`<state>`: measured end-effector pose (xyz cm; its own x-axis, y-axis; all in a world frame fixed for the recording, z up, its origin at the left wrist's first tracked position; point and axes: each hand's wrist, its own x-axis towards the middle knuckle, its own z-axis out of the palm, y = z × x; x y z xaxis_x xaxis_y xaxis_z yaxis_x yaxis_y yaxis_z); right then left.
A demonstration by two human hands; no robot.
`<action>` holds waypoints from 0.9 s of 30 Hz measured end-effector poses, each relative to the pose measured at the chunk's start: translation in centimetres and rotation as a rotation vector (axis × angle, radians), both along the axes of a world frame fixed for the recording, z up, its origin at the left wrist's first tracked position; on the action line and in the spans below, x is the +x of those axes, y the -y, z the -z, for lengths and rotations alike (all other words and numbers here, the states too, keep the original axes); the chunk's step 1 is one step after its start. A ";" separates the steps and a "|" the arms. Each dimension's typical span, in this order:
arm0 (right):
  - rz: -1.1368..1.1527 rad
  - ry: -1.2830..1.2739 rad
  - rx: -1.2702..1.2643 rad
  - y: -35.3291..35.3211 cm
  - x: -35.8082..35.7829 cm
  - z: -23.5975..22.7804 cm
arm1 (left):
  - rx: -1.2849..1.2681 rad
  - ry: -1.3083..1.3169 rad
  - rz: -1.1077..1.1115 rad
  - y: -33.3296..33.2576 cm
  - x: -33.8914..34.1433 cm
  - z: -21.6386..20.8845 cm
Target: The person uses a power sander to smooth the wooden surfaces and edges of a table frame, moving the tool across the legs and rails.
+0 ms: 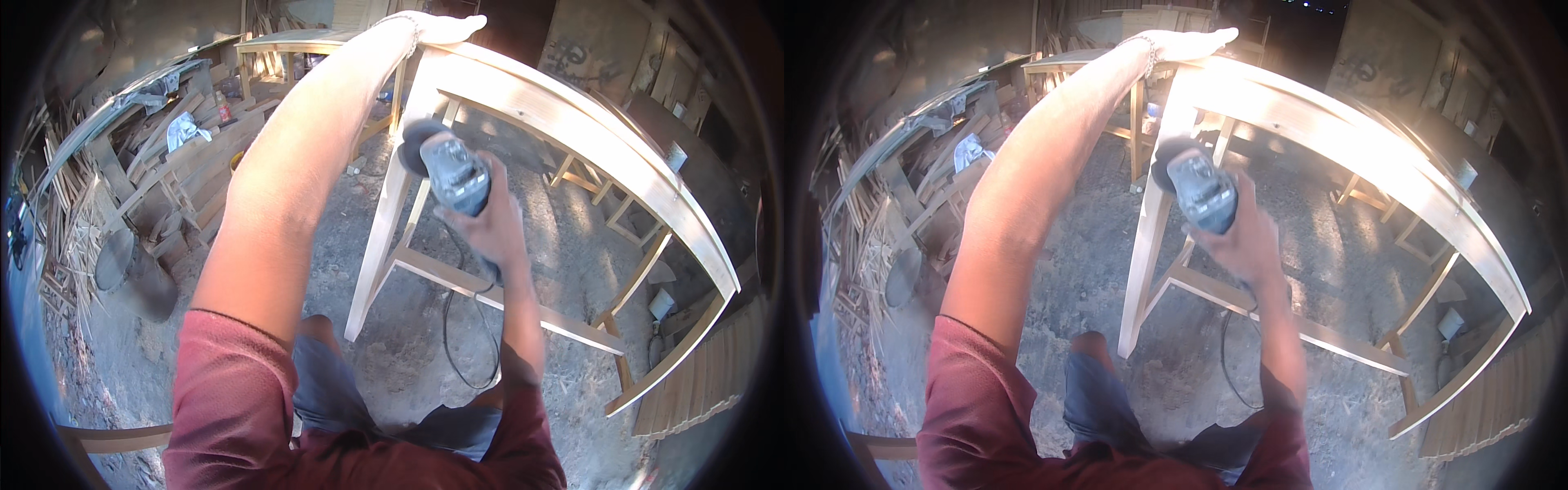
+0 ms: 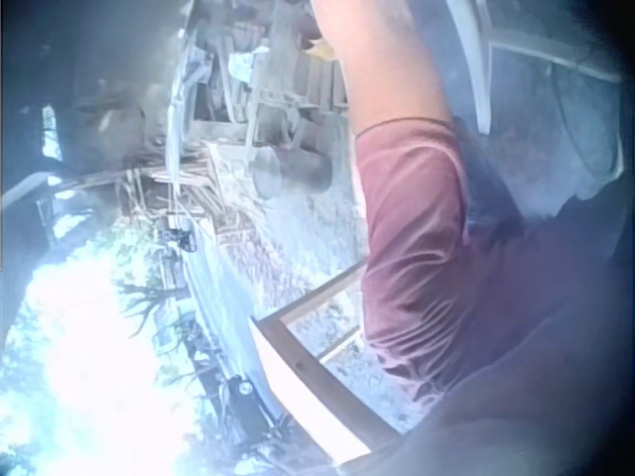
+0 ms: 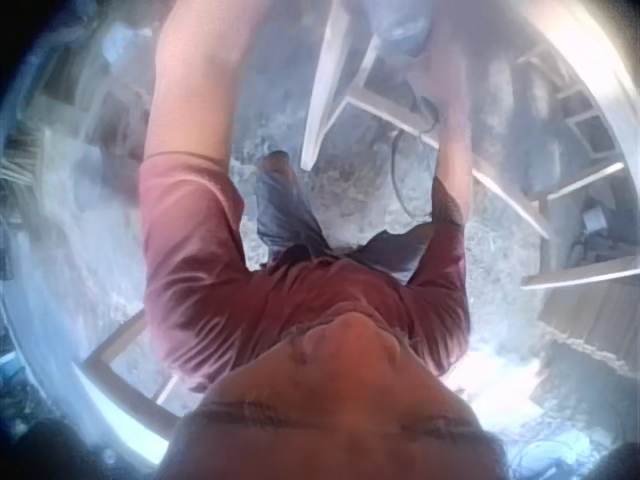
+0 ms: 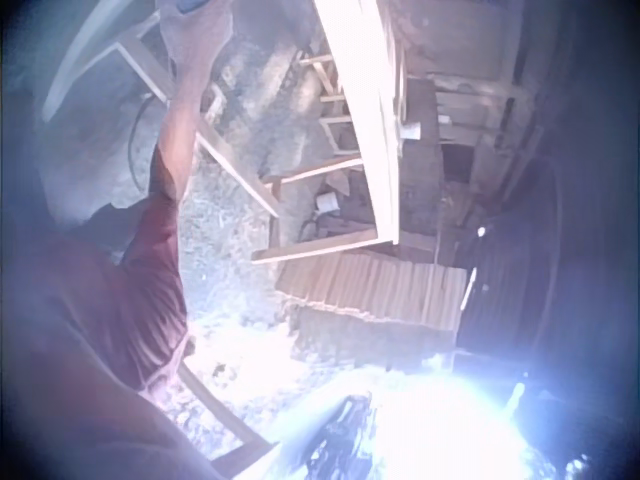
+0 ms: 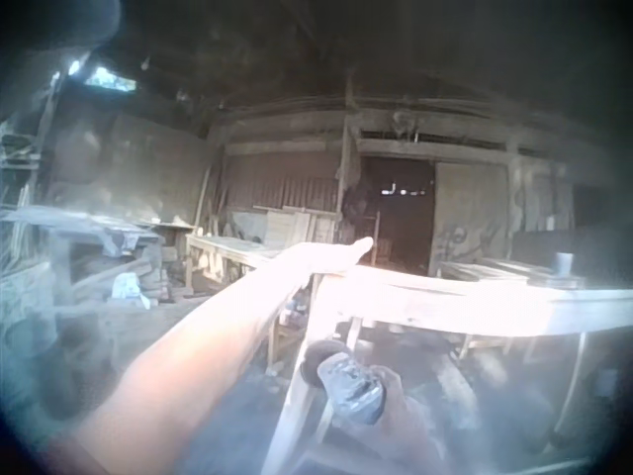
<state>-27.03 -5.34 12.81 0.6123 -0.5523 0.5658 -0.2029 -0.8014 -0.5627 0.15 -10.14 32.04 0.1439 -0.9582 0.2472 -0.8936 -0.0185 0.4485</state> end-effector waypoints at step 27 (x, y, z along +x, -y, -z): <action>0.326 0.185 -0.498 -3.0 13.0 -12.0 | -0.534 -0.709 -0.234 -8.4 -5.5 27.7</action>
<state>-13.99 -2.31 24.77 0.3239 -0.3367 0.8841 -0.4164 -0.8899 -0.1863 -5.40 -1.77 4.35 0.6068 -0.6694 0.4286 -0.4054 0.2031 0.8913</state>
